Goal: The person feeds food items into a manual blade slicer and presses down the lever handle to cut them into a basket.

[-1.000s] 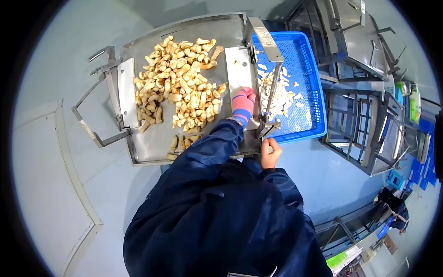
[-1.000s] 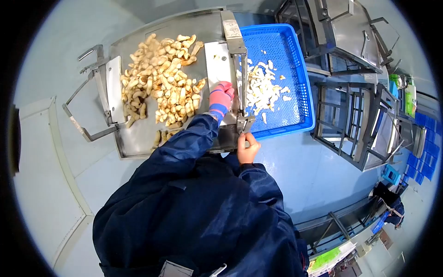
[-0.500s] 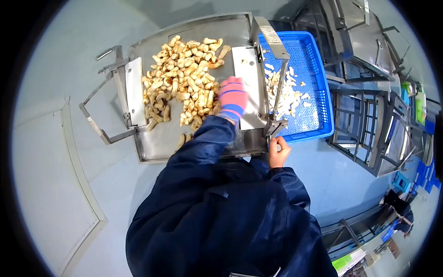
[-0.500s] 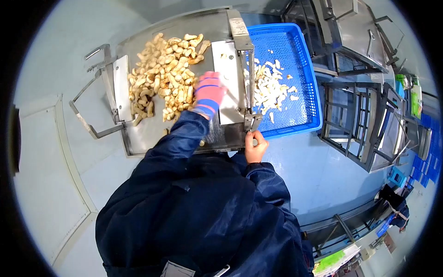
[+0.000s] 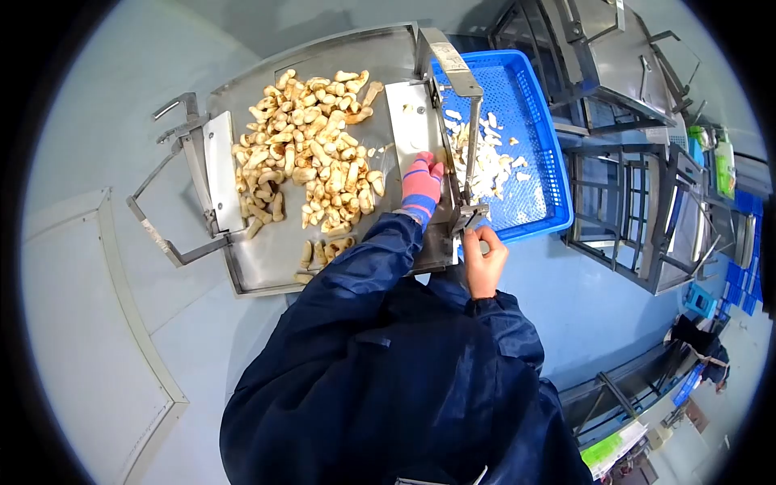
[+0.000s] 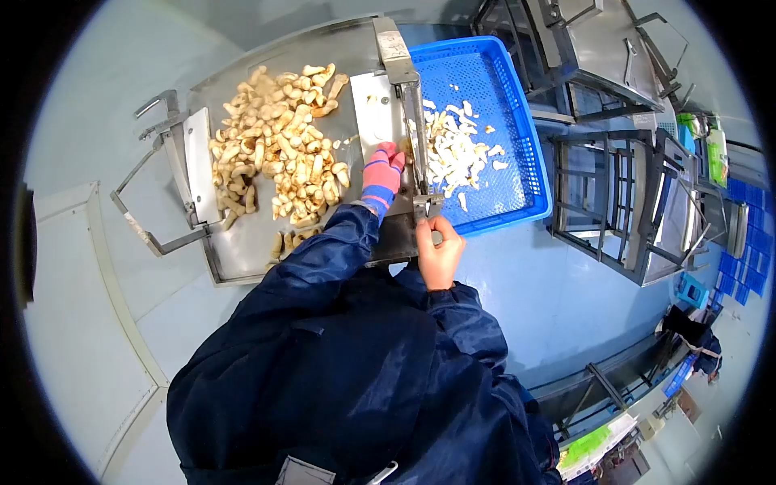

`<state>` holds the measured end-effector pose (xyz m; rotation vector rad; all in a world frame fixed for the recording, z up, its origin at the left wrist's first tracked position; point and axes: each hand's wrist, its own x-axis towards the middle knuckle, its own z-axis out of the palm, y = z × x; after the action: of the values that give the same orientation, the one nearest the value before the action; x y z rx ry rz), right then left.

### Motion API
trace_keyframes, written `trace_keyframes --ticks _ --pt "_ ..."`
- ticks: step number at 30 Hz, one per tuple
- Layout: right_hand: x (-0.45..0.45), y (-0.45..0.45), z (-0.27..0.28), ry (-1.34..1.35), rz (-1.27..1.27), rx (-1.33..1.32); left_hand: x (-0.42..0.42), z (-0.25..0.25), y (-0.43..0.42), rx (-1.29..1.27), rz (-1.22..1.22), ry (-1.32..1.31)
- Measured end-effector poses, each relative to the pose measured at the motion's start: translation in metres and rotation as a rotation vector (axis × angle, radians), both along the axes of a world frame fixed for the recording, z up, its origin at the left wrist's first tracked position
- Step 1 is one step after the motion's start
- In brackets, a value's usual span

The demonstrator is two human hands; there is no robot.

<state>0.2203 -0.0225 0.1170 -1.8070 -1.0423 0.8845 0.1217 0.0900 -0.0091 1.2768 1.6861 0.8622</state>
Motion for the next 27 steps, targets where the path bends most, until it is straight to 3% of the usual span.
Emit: trace_keyframes --ticks 5,8,12,15,18,19,20,23,24,25,26,27 --pt "-0.001 -0.002 -0.009 0.004 0.005 0.024 -0.007 -0.005 -0.012 -0.093 -0.001 -0.253" --pt "-0.001 0.0 -0.007 0.03 0.01 0.046 0.002 -0.018 -0.015 -0.012 0.072 -0.383" --pt "-0.001 -0.008 -0.021 0.052 -0.028 0.018 -0.001 0.0 -0.012 -0.011 0.024 -0.291" --pt "0.006 -0.028 -0.072 -0.008 0.052 0.086 0.0 -0.02 -0.011 0.017 -0.004 -0.24" --pt "0.004 -0.023 -0.057 0.074 -0.055 0.068 -0.001 -0.017 -0.011 0.014 -0.011 -0.129" --pt "-0.001 -0.012 -0.02 0.087 -0.044 -0.025 -0.001 -0.012 -0.011 0.009 0.012 -0.164" --pt "-0.001 -0.01 -0.019 0.116 -0.05 0.016 -0.001 -0.009 -0.012 0.006 0.022 -0.198" --pt "0.013 -0.034 -0.093 0.092 0.014 0.057 0.001 -0.021 -0.007 0.018 -0.022 -0.149" --pt "0.012 -0.034 -0.088 0.078 0.042 -0.008 0.0 -0.014 -0.006 -0.013 -0.045 -0.138" --pt "0.015 -0.028 -0.084 0.022 0.046 0.105 -0.001 -0.007 -0.005 -0.132 -0.042 -0.219" --pt "0.011 -0.025 -0.072 -0.027 0.044 0.203 -0.001 -0.006 -0.001 -0.055 -0.04 -0.238" --pt "0.002 -0.014 -0.034 -0.046 -0.032 0.054 -0.002 -0.007 -0.003 0.002 -0.043 -0.25"
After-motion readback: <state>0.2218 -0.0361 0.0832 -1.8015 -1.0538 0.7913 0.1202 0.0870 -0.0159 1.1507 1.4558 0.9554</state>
